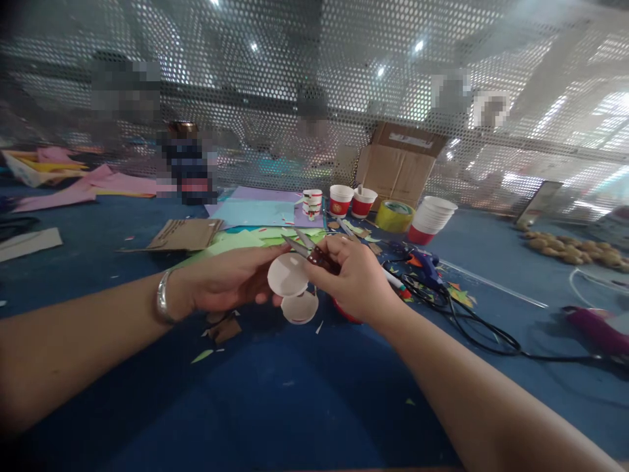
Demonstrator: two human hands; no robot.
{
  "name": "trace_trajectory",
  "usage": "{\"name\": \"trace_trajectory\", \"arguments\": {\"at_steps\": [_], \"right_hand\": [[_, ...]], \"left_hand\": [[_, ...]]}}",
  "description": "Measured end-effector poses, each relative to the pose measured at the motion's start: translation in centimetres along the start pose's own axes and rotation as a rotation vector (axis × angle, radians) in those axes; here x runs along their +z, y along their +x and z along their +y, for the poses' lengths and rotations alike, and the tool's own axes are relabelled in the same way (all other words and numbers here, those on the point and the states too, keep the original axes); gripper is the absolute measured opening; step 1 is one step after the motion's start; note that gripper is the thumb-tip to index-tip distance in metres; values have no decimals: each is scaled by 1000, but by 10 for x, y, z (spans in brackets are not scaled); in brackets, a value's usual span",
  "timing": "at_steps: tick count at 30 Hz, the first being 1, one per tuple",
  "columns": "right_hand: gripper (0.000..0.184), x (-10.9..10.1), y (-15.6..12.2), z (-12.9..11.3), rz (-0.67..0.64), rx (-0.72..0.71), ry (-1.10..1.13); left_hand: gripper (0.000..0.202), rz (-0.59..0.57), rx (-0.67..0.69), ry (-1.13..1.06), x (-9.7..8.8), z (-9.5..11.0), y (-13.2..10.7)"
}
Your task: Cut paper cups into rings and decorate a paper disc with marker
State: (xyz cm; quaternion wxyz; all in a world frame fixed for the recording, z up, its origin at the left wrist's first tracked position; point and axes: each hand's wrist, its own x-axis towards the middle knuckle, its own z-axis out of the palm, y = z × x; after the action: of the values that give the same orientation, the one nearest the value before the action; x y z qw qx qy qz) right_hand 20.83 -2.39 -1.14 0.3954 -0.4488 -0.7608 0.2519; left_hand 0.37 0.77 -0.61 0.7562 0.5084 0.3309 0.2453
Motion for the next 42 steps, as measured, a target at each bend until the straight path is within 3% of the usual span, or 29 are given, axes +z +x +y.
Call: {"name": "trace_trajectory", "arguments": {"at_steps": [6, 11, 15, 20, 25, 33, 42], "right_hand": [[11, -2, 2, 4, 159, 32, -95], [9, -2, 3, 5, 131, 31, -67], [19, -1, 2, 3, 95, 28, -18], [36, -4, 2, -4, 101, 32, -100], [45, -6, 2, -7, -60, 39, -277], [47, -5, -3, -10, -122, 31, -311], [46, -6, -4, -9, -127, 16, -304]], "left_hand": [[24, -70, 136, 10, 1, 5, -5], [38, -76, 231, 111, -3, 3, -7], [48, -65, 325, 231, -8, 1, -5], [54, 142, 542, 433, -21, -2, 4], [58, 293, 673, 594, -34, -4, 9], [55, 294, 786, 809, -36, -7, 10], [55, 289, 771, 790, -35, -7, 8]]}}
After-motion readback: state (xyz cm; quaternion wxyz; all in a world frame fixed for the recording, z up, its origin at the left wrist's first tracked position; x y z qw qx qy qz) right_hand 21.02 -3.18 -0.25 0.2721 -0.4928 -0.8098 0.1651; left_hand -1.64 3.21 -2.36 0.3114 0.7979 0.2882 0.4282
